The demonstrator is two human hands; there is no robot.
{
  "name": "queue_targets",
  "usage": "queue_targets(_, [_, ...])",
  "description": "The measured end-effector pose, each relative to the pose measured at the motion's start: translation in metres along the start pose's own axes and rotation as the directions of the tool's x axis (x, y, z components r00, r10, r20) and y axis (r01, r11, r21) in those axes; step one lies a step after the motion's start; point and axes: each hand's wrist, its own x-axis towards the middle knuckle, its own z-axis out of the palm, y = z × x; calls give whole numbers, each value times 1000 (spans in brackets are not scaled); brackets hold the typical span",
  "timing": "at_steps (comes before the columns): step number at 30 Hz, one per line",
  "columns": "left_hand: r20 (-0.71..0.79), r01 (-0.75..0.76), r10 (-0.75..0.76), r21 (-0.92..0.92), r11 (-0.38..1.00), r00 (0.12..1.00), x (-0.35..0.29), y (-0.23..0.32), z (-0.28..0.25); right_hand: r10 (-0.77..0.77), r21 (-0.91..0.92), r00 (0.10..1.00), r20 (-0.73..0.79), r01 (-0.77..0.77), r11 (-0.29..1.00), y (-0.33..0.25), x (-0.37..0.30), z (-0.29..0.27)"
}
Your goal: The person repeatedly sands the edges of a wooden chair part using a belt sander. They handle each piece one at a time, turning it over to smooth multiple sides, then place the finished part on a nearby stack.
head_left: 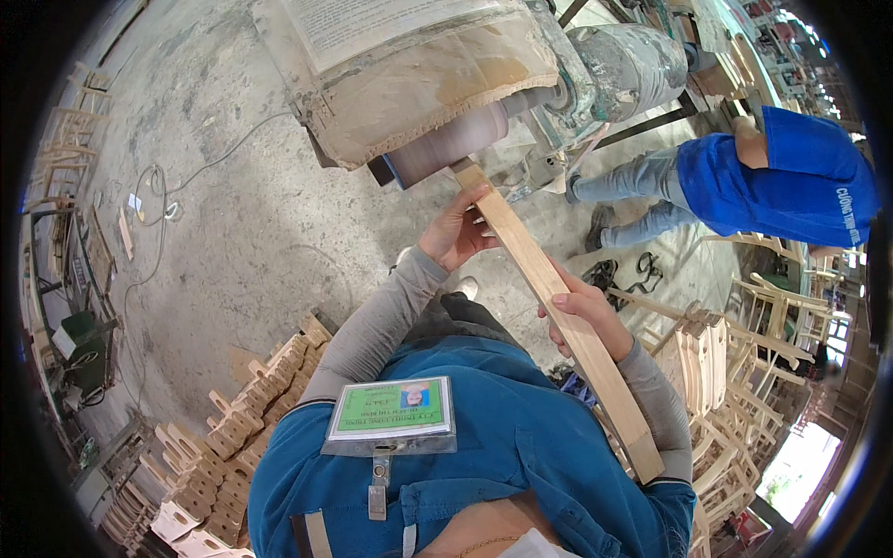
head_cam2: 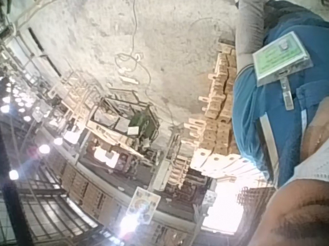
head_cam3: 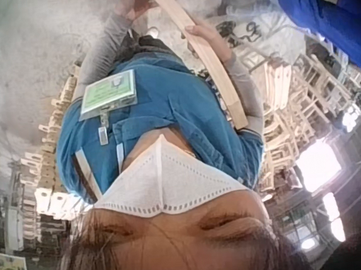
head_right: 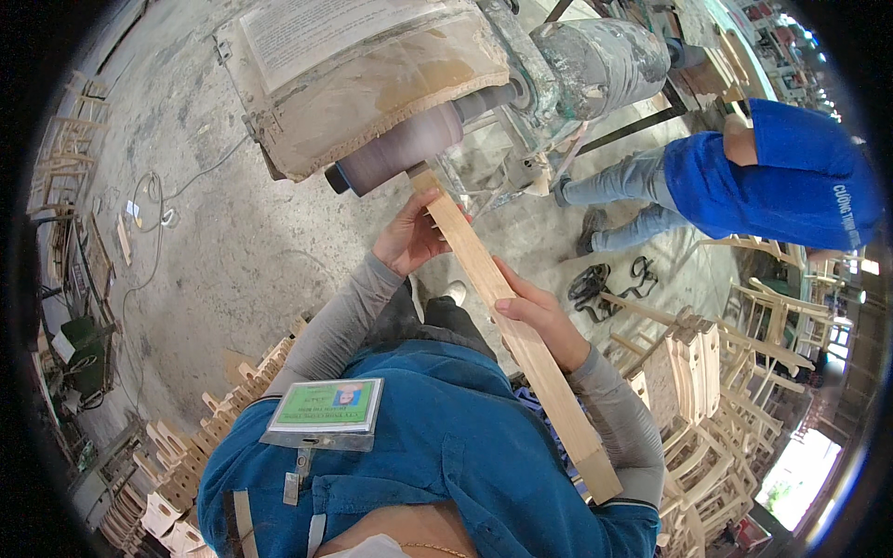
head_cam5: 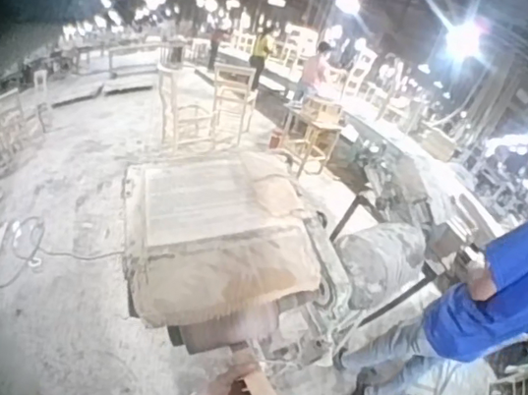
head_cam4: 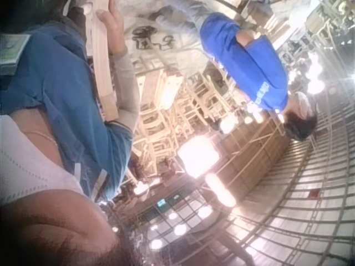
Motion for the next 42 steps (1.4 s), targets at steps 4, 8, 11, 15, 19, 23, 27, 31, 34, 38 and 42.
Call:
queue_targets(4, [-14,-1,1,22,1000,1000,-9,-9,12,2,23,1000,8,-2,1000,2,-15,2])
queue_targets(8, [-24,17,-16,53,998,1000,-15,-19,15,93,107,996,17,-94,990,5,-29,-2])
queue_targets(11, [-53,25,-23,53,998,998,-10,-18,13,112,113,994,15,-113,987,1,-20,-3])
queue_targets(15, [-58,-29,32,54,998,998,-4,-11,8,90,111,995,31,-93,989,-3,-5,-2])
queue_targets(19, [-60,-34,35,24,999,998,2,0,1,80,79,996,27,-82,993,-11,6,3])
queue_targets(23, [-45,-18,17,-4,1000,999,6,6,-4,56,30,998,18,-57,998,-11,17,4])
queue_targets(27, [-30,-14,13,-24,1000,999,8,6,-3,45,28,999,-6,-45,999,-9,17,3])
queue_targets(31, [-14,-15,15,-30,999,1000,6,6,-3,30,-13,999,-24,-31,999,-12,13,7])
queue_targets(34, [1,-27,27,-12,1000,1000,1,4,-1,10,-21,1000,-23,-11,1000,-13,8,11])
queue_targets(38, [7,-52,52,35,998,999,-6,-2,5,-3,-11,1000,-9,3,1000,-1,0,5])
queue_targets(42, [5,-46,46,75,996,999,-15,-14,14,-5,27,1000,20,5,1000,10,-16,0])
